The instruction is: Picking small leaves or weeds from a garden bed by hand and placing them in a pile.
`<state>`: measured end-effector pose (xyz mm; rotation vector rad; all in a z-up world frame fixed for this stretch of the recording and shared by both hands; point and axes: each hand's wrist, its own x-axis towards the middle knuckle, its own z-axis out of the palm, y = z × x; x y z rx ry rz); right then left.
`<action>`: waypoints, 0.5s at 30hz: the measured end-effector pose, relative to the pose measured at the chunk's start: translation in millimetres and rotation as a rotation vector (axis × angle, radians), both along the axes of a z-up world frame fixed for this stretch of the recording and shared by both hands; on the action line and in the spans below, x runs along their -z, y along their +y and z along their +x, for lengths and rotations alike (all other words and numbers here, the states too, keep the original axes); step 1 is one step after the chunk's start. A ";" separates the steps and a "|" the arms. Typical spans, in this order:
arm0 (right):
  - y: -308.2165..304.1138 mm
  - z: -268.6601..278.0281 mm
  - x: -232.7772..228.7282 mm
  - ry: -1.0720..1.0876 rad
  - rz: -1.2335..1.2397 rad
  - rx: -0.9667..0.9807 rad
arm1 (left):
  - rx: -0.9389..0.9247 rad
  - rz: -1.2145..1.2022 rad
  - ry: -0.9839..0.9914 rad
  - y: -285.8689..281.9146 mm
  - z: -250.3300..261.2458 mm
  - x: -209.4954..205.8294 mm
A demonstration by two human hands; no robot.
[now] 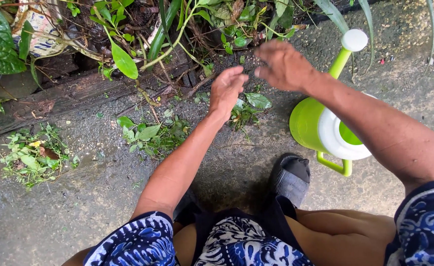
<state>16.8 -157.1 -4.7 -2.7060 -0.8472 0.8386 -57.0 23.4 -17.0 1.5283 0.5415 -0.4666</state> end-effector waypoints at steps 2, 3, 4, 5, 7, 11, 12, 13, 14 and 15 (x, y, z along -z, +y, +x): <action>-0.9 19.0 -3.2 -0.257 0.322 0.012 | -0.095 -0.086 -0.030 -4.4 16.0 -13.0; -0.3 27.0 -5.0 -0.254 0.321 0.013 | -0.095 -0.087 -0.027 -3.4 26.8 -8.4; 0.5 35.2 -6.6 -0.265 0.336 0.062 | -0.132 -0.141 -0.090 -2.5 37.5 -3.8; 1.2 43.7 -8.1 -0.276 0.352 0.113 | -0.167 -0.195 -0.153 -1.5 48.5 1.0; 7.2 55.7 -13.0 -0.257 0.362 0.176 | -0.229 -0.268 -0.182 0.2 69.3 12.1; 19.5 75.1 -20.7 -0.258 0.342 0.275 | -0.330 -0.320 -0.222 2.1 109.9 30.0; 21.4 79.2 -16.2 -0.254 0.340 0.273 | -0.333 -0.321 -0.217 3.2 117.1 30.1; 23.2 83.4 -11.7 -0.247 0.369 0.280 | -0.344 -0.314 -0.204 4.3 124.5 30.4; 24.2 88.0 -7.4 -0.241 0.398 0.289 | -0.353 -0.308 -0.191 4.5 132.7 30.5; 27.6 90.9 -6.6 -0.238 0.395 0.290 | -0.353 -0.310 -0.187 5.1 139.5 30.7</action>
